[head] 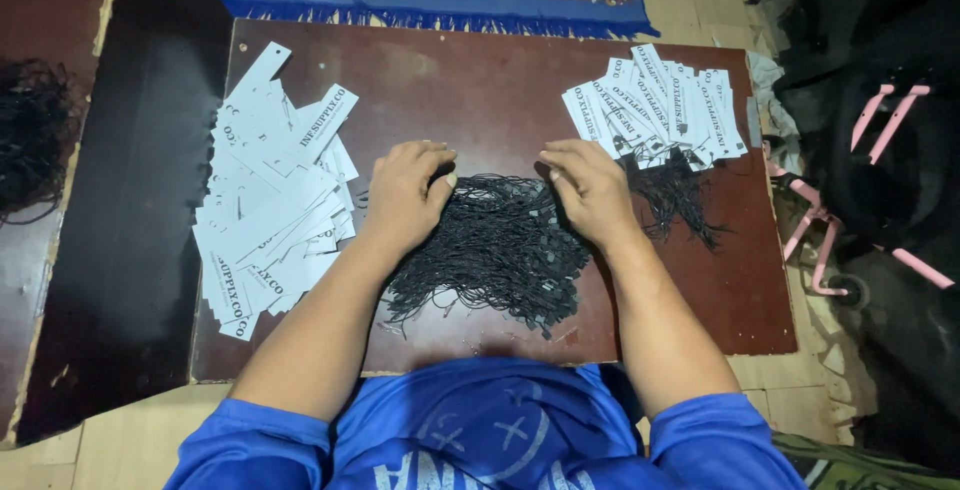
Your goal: The person sits at a table and repeatedly picks up white rectangular tags and black string. They tie the string around the tags and place the finished items into a pile on the right side of the table.
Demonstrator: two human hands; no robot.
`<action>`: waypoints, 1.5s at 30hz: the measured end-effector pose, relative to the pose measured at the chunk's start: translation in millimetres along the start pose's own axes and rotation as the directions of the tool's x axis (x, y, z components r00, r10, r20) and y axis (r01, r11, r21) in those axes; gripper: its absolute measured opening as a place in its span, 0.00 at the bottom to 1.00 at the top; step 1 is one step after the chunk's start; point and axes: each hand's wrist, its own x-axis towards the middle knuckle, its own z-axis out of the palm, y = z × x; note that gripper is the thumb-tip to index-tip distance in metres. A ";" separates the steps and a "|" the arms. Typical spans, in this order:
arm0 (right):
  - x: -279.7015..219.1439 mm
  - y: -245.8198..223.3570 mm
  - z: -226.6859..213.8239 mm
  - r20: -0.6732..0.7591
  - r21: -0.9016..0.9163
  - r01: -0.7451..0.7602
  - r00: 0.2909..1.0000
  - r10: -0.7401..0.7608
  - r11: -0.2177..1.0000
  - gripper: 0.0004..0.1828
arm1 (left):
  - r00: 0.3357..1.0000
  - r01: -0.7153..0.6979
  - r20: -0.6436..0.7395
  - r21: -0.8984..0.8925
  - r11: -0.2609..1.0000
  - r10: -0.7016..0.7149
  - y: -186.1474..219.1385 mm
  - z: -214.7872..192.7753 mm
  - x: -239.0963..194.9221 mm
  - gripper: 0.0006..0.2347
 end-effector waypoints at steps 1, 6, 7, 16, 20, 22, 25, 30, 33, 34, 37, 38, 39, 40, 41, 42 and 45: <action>1.4 1.0 -0.8 -0.001 0.000 0.000 1.000 0.000 1.000 0.12 | 1.000 -0.001 0.000 0.000 1.000 0.001 4.8 -4.1 2.8 0.11; 5.8 -10.9 3.5 -0.034 0.091 0.068 0.997 -0.065 0.994 0.06 | 0.982 -0.168 -0.071 0.114 0.979 0.177 17.5 5.8 3.8 0.07; 7.0 -16.1 6.2 -0.035 0.092 0.070 0.997 -0.067 0.993 0.06 | 0.982 -0.168 -0.073 0.116 0.979 0.177 28.0 5.5 5.2 0.07; 11.1 -28.7 18.0 0.057 -0.019 0.112 0.992 -0.111 0.994 0.04 | 0.981 -0.190 0.048 0.090 0.978 0.186 43.1 29.6 19.9 0.08; 10.5 -29.5 18.6 0.034 -0.007 0.056 0.998 -0.056 0.998 0.06 | 0.985 -0.161 0.058 0.020 0.987 0.160 35.1 29.9 15.0 0.09; 11.7 -34.1 19.4 0.016 0.014 0.054 0.998 -0.054 0.998 0.07 | 0.986 -0.158 0.059 0.019 0.987 0.157 33.1 28.8 15.7 0.09; 5.0 -37.4 24.9 0.020 0.063 0.021 1.000 -0.022 0.998 0.07 | 0.979 -0.174 0.105 0.003 0.985 0.173 33.3 28.3 15.0 0.07; -0.5 -25.5 34.8 0.055 -0.068 0.100 0.994 -0.097 0.993 0.03 | 0.979 -0.165 0.125 0.009 0.986 0.162 31.8 29.0 15.7 0.06; 0.6 -27.8 33.6 0.045 -0.075 0.111 0.993 -0.108 0.991 0.04 | 0.977 -0.150 0.153 0.019 0.989 0.145 38.6 21.1 16.8 0.06; 1.1 -29.3 32.2 0.046 -0.076 0.113 0.993 -0.109 0.991 0.04 | 0.978 -0.149 0.152 0.018 0.989 0.145 36.7 22.8 16.0 0.06; 1.9 -31.5 29.9 0.041 -0.062 0.079 0.996 -0.076 0.995 0.05 | 0.978 -0.150 0.146 0.012 0.989 0.146 34.0 25.5 14.6 0.06; 1.5 -30.8 30.8 0.048 -0.063 0.074 0.996 -0.071 0.995 0.04 | 0.978 -0.147 0.154 0.011 0.989 0.143 34.6 24.3 14.7 0.05; 1.2 -30.0 31.6 0.054 -0.063 0.069 0.996 -0.065 0.996 0.04 | 0.977 -0.144 0.162 0.009 0.990 0.141 35.4 23.1 14.8 0.05; 1.6 -30.3 30.9 0.054 -0.063 0.070 0.996 -0.067 0.996 0.04 | 0.977 -0.144 0.161 0.009 0.990 0.140 34.3 24.2 14.7 0.05; 2.0 -30.5 30.0 0.049 -0.044 0.062 0.997 -0.060 0.997 0.05 | 0.977 -0.136 0.168 0.008 0.991 0.132 33.4 25.4 14.6 0.05; 2.0 -30.7 29.1 0.044 -0.024 0.054 0.998 -0.053 0.998 0.05 | 0.977 -0.128 0.176 0.006 0.992 0.125 32.5 26.8 14.4 0.05; 1.7 -30.4 30.6 0.068 -0.068 0.060 0.996 -0.056 0.996 0.04 | 0.977 -0.124 0.174 0.006 0.992 0.122 34.1 25.4 14.8 0.05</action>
